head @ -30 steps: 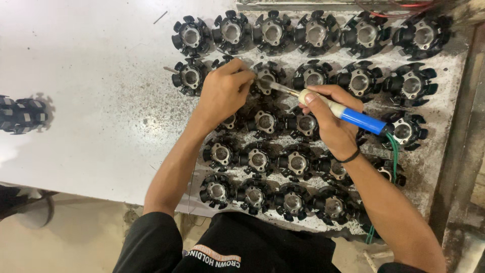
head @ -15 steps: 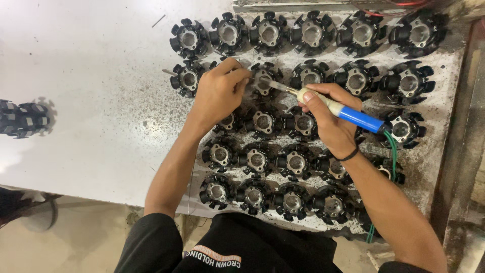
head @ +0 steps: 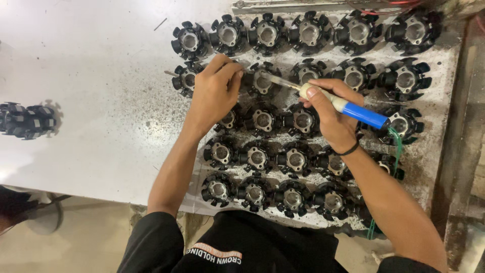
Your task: The person solders wire leads onto motor rotor components arranged in rows on a workbench. They hold each rotor steady with one hand while applying a heated soldering iron and solder wire to the rotor's terminal with the other, working through the parts one at a time.
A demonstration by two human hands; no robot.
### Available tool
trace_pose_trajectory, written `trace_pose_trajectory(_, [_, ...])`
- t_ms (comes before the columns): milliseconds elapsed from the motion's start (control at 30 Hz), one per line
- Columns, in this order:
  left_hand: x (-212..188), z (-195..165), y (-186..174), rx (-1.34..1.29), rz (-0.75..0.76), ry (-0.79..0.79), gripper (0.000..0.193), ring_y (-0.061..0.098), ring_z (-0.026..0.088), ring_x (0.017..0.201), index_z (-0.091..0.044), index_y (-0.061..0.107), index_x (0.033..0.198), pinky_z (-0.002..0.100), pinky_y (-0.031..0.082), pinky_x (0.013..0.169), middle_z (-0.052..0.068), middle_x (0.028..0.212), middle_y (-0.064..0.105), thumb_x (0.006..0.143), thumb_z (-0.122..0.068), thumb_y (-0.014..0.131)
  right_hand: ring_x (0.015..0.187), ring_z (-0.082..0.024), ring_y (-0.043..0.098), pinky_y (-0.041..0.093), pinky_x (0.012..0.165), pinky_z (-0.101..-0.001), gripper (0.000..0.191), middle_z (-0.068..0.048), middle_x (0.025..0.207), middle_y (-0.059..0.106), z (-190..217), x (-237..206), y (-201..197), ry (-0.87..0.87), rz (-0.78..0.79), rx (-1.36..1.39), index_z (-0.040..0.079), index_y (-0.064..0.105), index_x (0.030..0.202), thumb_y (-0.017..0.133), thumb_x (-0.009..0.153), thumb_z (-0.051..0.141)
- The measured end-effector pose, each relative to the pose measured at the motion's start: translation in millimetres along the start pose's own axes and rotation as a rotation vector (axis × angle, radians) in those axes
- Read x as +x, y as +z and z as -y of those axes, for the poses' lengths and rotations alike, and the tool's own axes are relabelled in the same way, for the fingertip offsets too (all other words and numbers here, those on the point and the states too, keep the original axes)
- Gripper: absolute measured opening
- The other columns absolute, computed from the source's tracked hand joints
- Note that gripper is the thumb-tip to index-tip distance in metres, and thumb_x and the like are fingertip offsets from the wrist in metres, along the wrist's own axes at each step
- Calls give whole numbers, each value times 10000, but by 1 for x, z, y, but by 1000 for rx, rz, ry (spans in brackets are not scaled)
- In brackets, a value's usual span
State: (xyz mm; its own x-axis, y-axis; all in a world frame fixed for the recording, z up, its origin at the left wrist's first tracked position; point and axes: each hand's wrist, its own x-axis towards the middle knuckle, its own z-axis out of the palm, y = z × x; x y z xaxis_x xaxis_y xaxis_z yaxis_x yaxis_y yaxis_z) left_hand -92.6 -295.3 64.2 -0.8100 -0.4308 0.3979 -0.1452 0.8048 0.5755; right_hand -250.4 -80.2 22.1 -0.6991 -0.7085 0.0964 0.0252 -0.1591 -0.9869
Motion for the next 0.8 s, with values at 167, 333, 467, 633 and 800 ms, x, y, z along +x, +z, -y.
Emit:
trace_pose_trajectory(167, [-8, -39, -21, -28, 23, -99, 134, 696, 247, 668, -27, 723, 1116, 355, 524, 576, 110, 945, 715, 995, -5, 670, 932, -201, 734, 612, 831, -311, 220, -183, 1062, 739, 35, -9, -32, -19, 66, -20, -78, 683, 1192, 677, 1018, 56])
trace_pose_trajectory(333, [-33, -67, 18, 38, 127, 89, 180, 661, 331, 895, -20, 691, 1067, 423, 551, 765, 128, 971, 677, 889, -33, 722, 927, -238, 732, 611, 855, -343, 232, -195, 1047, 732, 38, -67, -68, 54, -20, -63, -90, 686, 1192, 651, 1012, 53])
trace_pose_trajectory(467, [-47, -65, 58, 20, 205, 133, 218, 643, 343, 979, -31, 690, 1028, 430, 564, 810, 122, 1042, 674, 829, -95, 754, 901, -259, 724, 605, 823, -354, 209, -190, 1018, 724, 16, -91, -77, 75, -159, 135, -91, 681, 1161, 644, 1012, 51])
trace_pose_trajectory(633, [-49, -60, 62, 34, 207, 157, 186, 665, 319, 964, -28, 706, 1057, 423, 577, 807, 115, 1068, 657, 871, -31, 712, 866, -260, 718, 596, 777, -353, 205, -190, 991, 723, 4, -96, -84, 92, -184, 163, -90, 686, 1135, 643, 1000, 58])
trace_pose_trajectory(800, [-35, -64, 58, -47, 126, 97, 181, 696, 300, 777, -19, 728, 1096, 421, 557, 643, 138, 1019, 616, 924, 23, 689, 942, -256, 743, 618, 844, -355, 230, -186, 1076, 723, 4, -95, -81, 28, -210, 154, -78, 660, 1223, 666, 1040, 61])
